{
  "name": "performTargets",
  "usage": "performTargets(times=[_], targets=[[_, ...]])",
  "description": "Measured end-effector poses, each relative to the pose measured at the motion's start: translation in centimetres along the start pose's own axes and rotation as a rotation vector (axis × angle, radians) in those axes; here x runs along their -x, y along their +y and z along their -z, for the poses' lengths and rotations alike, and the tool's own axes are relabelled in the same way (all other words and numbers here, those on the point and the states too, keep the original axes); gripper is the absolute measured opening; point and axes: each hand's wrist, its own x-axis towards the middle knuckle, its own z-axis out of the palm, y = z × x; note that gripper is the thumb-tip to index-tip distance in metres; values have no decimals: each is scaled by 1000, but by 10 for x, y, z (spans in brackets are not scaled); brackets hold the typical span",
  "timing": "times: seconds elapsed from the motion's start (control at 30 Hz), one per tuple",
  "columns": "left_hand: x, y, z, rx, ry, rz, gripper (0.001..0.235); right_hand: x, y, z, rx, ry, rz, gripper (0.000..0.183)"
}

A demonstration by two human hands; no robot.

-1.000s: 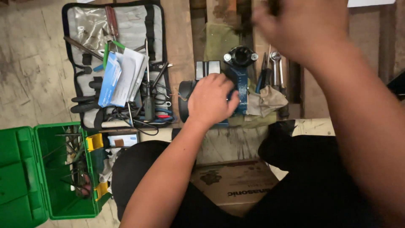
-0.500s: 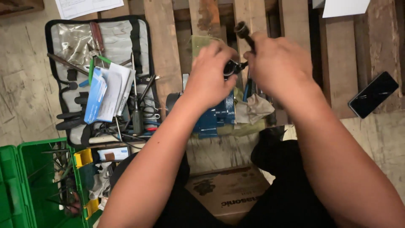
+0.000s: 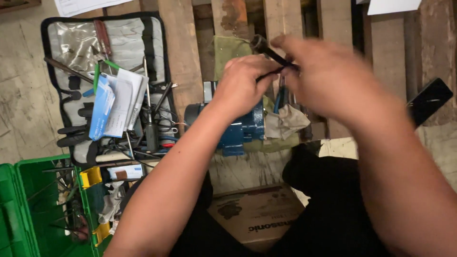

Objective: Disassembling a water pump by removing bolts and components using hand tools on a wooden workbench.

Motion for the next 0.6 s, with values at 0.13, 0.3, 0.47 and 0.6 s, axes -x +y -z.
performTargets(times=[0.13,0.3,0.47,0.6], targets=[[1,-8,1,37,46,-122,14,14,29,20,170,-44,-159,60],[5,-15,-3,23,45,-70,18,8,63,8,61,131,244,41],[5,-29,-13,-28,82,-83,22,2,76,9,-12,155,291,38],[4,-30,-15,-34,77,-88,20,-4,85,6,-109,168,331,34]])
